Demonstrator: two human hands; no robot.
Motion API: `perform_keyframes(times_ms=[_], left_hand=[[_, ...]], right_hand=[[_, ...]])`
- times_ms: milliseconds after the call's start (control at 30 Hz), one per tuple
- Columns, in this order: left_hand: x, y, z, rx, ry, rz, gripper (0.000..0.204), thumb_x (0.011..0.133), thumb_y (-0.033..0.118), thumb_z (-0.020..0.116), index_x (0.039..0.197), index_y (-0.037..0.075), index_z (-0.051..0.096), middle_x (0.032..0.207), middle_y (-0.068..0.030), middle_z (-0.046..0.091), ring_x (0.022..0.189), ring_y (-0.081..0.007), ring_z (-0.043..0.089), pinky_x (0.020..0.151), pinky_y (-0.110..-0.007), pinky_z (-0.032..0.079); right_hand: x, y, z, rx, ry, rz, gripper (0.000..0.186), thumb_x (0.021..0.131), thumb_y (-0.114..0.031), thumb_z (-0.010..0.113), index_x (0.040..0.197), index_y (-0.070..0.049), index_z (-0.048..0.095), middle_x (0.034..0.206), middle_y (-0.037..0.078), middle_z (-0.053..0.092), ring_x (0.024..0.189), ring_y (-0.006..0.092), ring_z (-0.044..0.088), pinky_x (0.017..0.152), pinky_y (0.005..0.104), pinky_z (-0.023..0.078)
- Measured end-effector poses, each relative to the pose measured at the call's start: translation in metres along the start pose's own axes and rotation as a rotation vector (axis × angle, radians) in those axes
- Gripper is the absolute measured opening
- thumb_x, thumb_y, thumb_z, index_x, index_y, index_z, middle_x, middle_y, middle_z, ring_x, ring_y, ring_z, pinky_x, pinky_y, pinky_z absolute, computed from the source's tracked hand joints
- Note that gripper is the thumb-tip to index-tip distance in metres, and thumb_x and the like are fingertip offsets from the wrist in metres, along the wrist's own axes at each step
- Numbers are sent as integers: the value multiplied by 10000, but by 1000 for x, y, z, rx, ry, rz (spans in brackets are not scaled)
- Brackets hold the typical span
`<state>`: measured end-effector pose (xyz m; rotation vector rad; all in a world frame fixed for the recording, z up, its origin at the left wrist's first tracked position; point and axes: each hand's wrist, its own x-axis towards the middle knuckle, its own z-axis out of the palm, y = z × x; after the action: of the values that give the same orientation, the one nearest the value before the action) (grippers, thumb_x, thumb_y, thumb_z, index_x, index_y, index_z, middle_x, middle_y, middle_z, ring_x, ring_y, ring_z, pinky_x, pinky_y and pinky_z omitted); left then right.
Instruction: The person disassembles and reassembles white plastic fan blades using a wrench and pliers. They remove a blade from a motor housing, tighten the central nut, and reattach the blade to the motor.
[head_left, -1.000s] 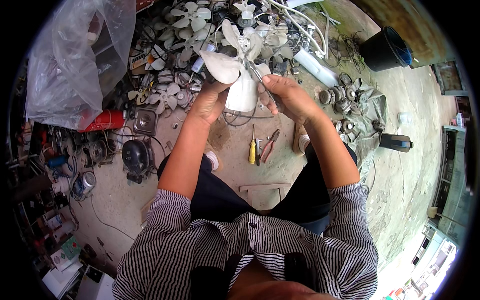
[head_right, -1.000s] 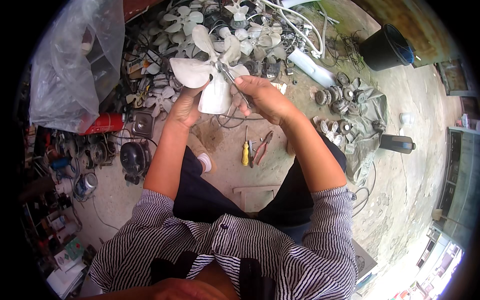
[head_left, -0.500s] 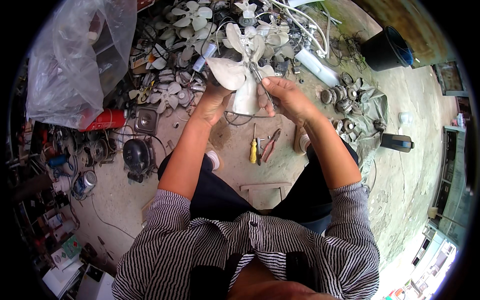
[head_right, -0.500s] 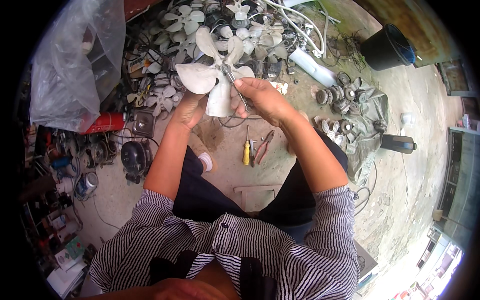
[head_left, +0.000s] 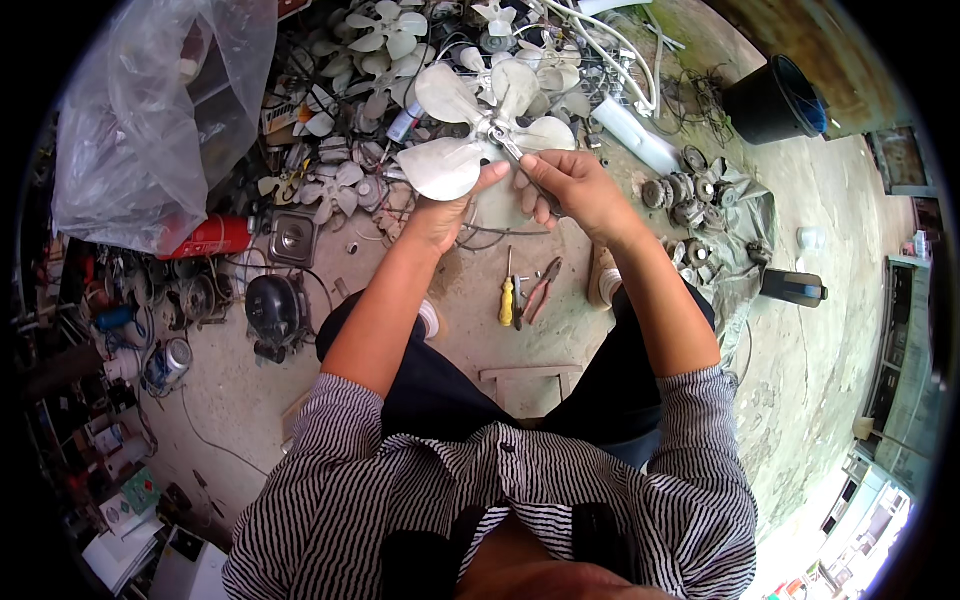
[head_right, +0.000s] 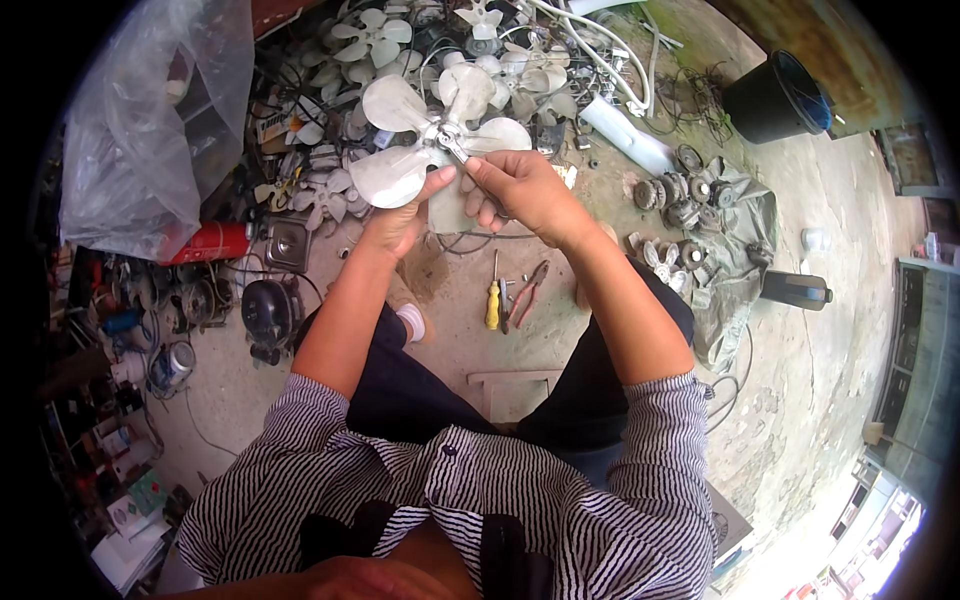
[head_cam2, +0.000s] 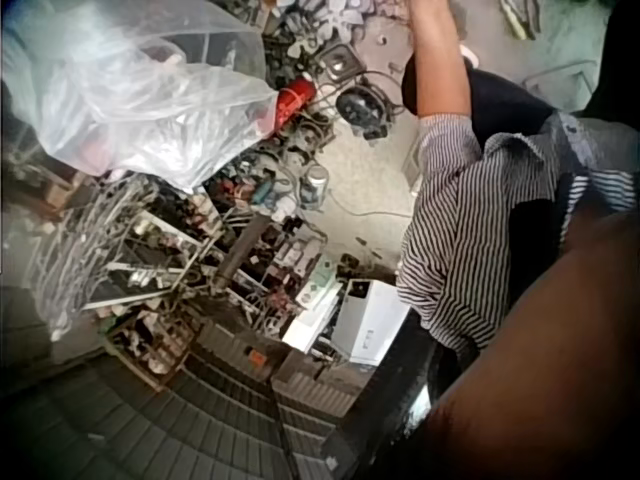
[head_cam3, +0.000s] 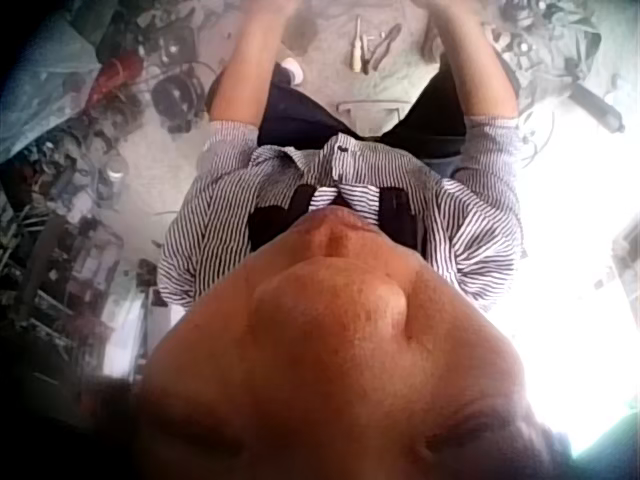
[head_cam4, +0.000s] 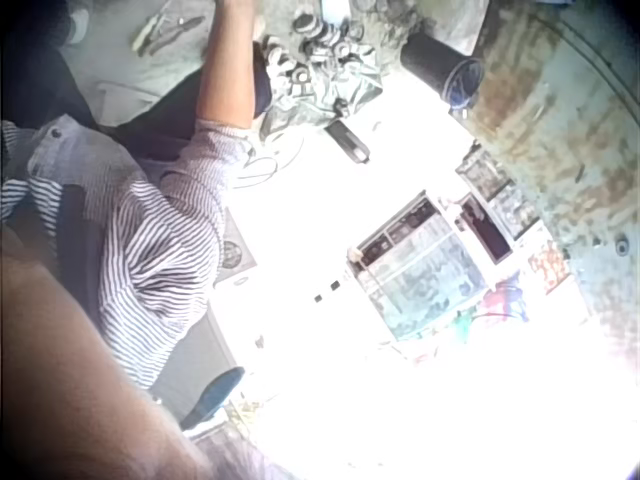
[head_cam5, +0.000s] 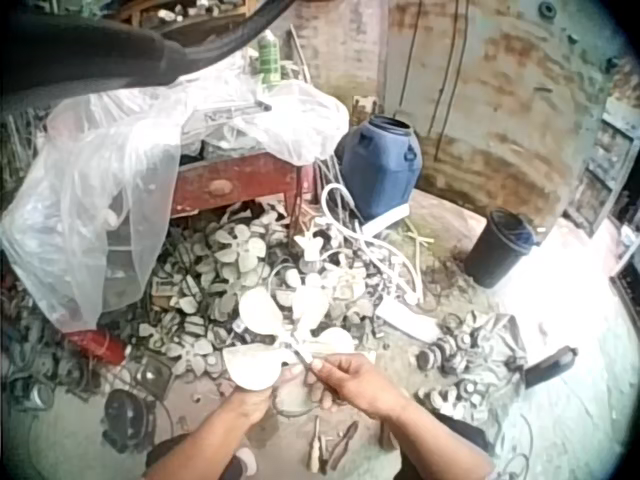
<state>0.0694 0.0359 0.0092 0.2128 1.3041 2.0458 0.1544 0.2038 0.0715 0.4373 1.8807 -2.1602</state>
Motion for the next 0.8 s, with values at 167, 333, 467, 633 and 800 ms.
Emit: perform_keyframes(times_ms=[167, 333, 467, 633, 800], left_hand=[[-4, 5, 12, -29, 23, 24, 324, 745, 144, 788, 1007, 66, 612, 981, 2, 607, 937, -111, 541, 866, -276, 424], [1, 1, 15, -11, 46, 100, 294, 745, 138, 785, 977, 58, 623, 961, -6, 610, 911, -103, 542, 842, -271, 430], [3, -1, 11, 35, 51, 88, 296, 762, 122, 772, 999, 66, 604, 980, -16, 618, 931, -131, 564, 873, -312, 444], [4, -5, 9, 77, 120, 121, 296, 766, 147, 772, 1001, 73, 607, 981, -8, 617, 932, -125, 555, 869, -298, 430], [5, -5, 7, 171, 124, 130, 289, 751, 183, 784, 957, 60, 623, 930, -5, 613, 870, -112, 544, 793, -283, 438]], right_hand=[[-2, -8, -3, -122, 33, 28, 357, 937, -355, 561, 829, -25, 642, 668, 30, 621, 535, 76, 569, 479, 214, 439], [1, -1, -11, -190, 61, -10, 385, 926, -373, 574, 794, -19, 652, 626, 24, 606, 517, 83, 572, 475, 229, 435], [4, 6, -14, -255, 75, -93, 406, 931, -373, 565, 788, -2, 649, 597, 23, 590, 499, 90, 567, 474, 248, 428], [-1, 3, 3, -286, 141, -63, 415, 940, -361, 551, 804, 19, 647, 587, 32, 581, 482, 103, 568, 481, 251, 428], [2, 7, 1, -286, 99, -41, 390, 960, -381, 511, 797, -48, 632, 624, 17, 616, 489, 73, 543, 470, 205, 389]])
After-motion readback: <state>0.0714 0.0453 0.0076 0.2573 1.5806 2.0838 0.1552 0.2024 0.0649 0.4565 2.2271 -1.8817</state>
